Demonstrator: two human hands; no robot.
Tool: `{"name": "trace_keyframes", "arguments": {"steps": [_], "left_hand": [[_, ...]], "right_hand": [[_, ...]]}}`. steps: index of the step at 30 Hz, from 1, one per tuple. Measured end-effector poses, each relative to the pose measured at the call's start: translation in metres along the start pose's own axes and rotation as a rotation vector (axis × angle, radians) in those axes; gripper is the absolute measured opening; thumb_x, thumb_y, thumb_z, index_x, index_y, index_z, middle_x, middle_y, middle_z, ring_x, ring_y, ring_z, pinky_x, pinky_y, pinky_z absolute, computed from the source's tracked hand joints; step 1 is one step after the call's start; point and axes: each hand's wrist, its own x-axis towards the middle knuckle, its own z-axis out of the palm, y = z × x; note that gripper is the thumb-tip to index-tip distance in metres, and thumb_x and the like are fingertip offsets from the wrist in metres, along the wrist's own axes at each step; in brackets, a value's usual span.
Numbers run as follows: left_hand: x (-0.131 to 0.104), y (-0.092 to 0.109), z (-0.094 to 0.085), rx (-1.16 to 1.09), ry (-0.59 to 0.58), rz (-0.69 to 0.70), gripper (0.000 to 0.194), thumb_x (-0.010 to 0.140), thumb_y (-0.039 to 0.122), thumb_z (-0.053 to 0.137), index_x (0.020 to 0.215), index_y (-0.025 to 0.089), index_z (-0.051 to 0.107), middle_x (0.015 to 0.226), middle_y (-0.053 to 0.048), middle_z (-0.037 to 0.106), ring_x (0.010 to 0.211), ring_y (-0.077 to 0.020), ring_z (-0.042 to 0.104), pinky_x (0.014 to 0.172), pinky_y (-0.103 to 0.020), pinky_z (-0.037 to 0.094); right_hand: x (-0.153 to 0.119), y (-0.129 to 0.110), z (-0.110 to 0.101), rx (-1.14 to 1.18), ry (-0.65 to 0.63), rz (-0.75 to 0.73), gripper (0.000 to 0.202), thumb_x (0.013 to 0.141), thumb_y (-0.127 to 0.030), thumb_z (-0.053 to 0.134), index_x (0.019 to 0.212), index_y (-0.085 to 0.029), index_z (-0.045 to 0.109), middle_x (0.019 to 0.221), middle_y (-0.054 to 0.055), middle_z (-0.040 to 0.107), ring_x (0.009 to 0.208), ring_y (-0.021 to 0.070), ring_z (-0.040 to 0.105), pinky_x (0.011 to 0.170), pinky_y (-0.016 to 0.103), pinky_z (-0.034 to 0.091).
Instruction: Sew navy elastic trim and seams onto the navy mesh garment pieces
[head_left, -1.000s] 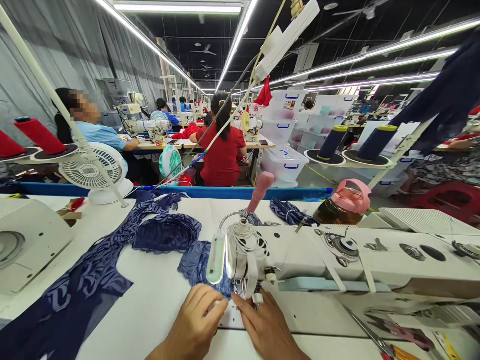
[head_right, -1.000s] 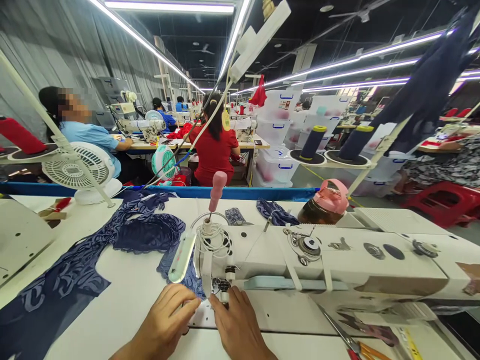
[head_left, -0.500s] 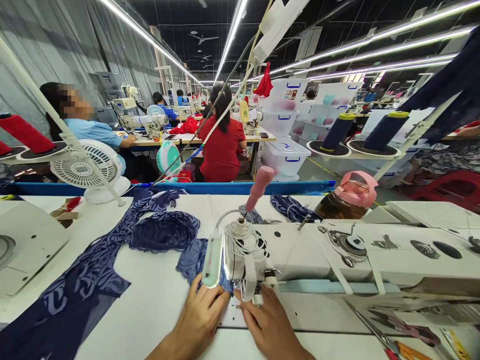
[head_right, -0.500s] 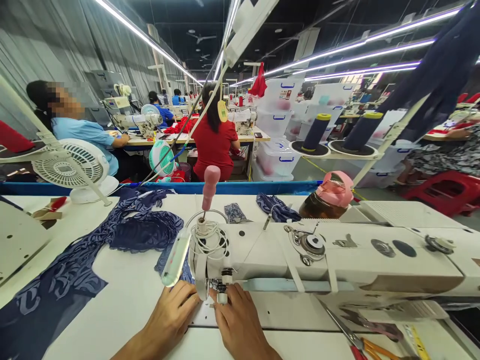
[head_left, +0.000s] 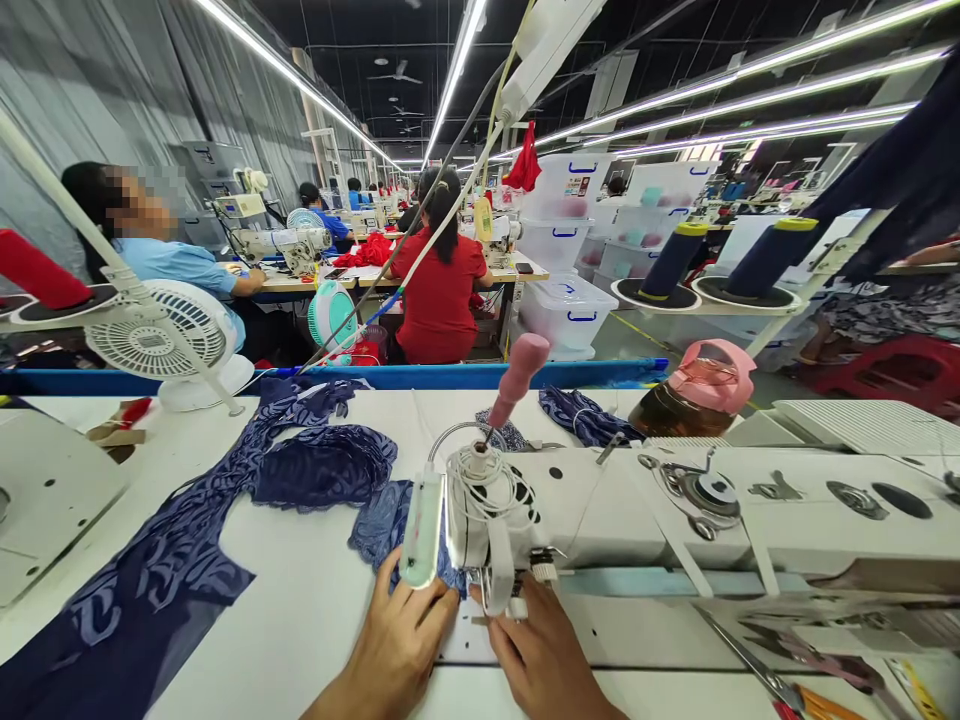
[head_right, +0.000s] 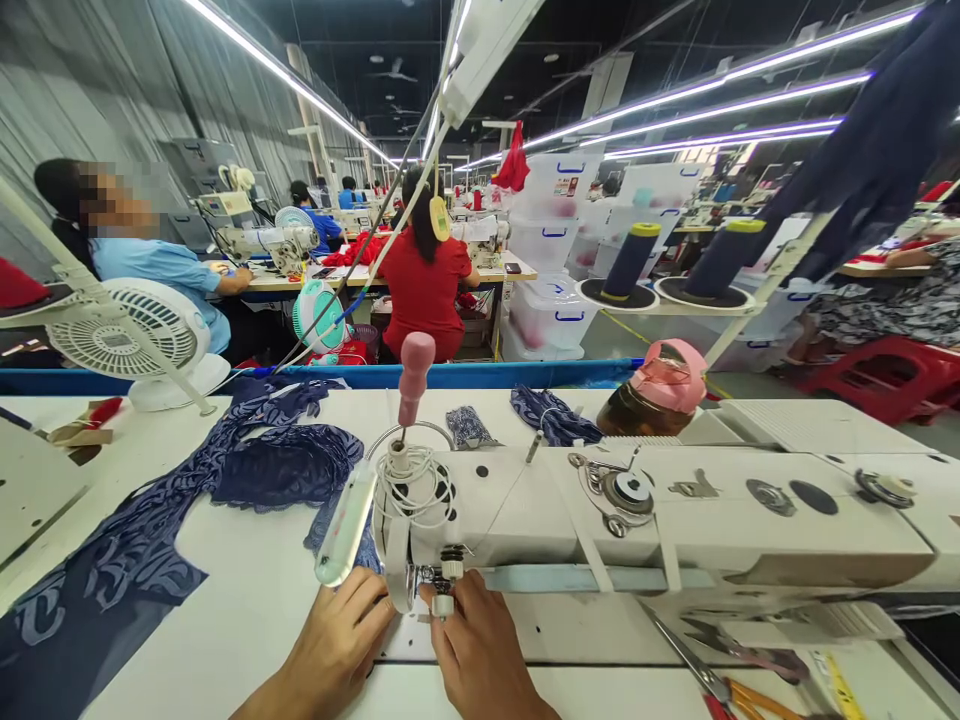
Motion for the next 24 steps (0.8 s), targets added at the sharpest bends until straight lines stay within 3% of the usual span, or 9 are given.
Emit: {"name": "trace_keyframes", "arguments": {"steps": [7, 15, 20, 24], "left_hand": [[-0.0022, -0.0005, -0.0003, 0.005, -0.019, -0.004, 0.036, 0.083, -0.002, 0.042, 0.112, 0.012, 0.060, 0.101, -0.005, 0.062, 0.093, -0.0185, 0.051, 0.112, -0.053, 0.014], [-0.0064, -0.0041, 0.0021, -0.012, -0.022, -0.003, 0.038, 0.083, -0.002, 0.043, 0.114, 0.011, 0.060, 0.102, -0.006, 0.062, 0.096, -0.0211, 0.052, 0.109, -0.053, 0.017], [-0.0032, -0.0025, -0.0004, 0.006, -0.010, 0.012, 0.038, 0.083, -0.003, 0.043, 0.113, 0.010, 0.061, 0.104, -0.007, 0.063, 0.099, -0.0212, 0.053, 0.111, -0.053, 0.017], [-0.0017, -0.0036, -0.0034, 0.018, 0.007, 0.036, 0.045, 0.077, -0.006, 0.039, 0.113, 0.009, 0.061, 0.104, -0.007, 0.064, 0.098, -0.0201, 0.054, 0.112, -0.052, 0.016]], "right_hand": [[0.0002, -0.0010, -0.0003, 0.009, -0.052, 0.008, 0.036, 0.108, -0.006, 0.029, 0.131, -0.015, 0.055, 0.111, 0.014, 0.052, 0.106, 0.0362, 0.050, 0.087, 0.052, 0.040], [0.0007, 0.0009, -0.0011, -0.025, -0.117, 0.004, 0.041, 0.107, -0.006, 0.028, 0.140, -0.016, 0.049, 0.109, 0.015, 0.051, 0.105, 0.0375, 0.049, 0.084, 0.051, 0.040], [0.0014, -0.0006, 0.0009, -0.095, -0.177, 0.000, 0.042, 0.102, -0.003, 0.029, 0.135, -0.014, 0.053, 0.118, 0.018, 0.048, 0.106, 0.0397, 0.047, 0.079, 0.051, 0.040], [-0.0010, 0.0000, 0.0057, -0.114, -0.152, -0.018, 0.041, 0.104, -0.003, 0.029, 0.136, -0.011, 0.054, 0.111, 0.019, 0.051, 0.102, 0.0400, 0.048, 0.081, 0.053, 0.038]]}}
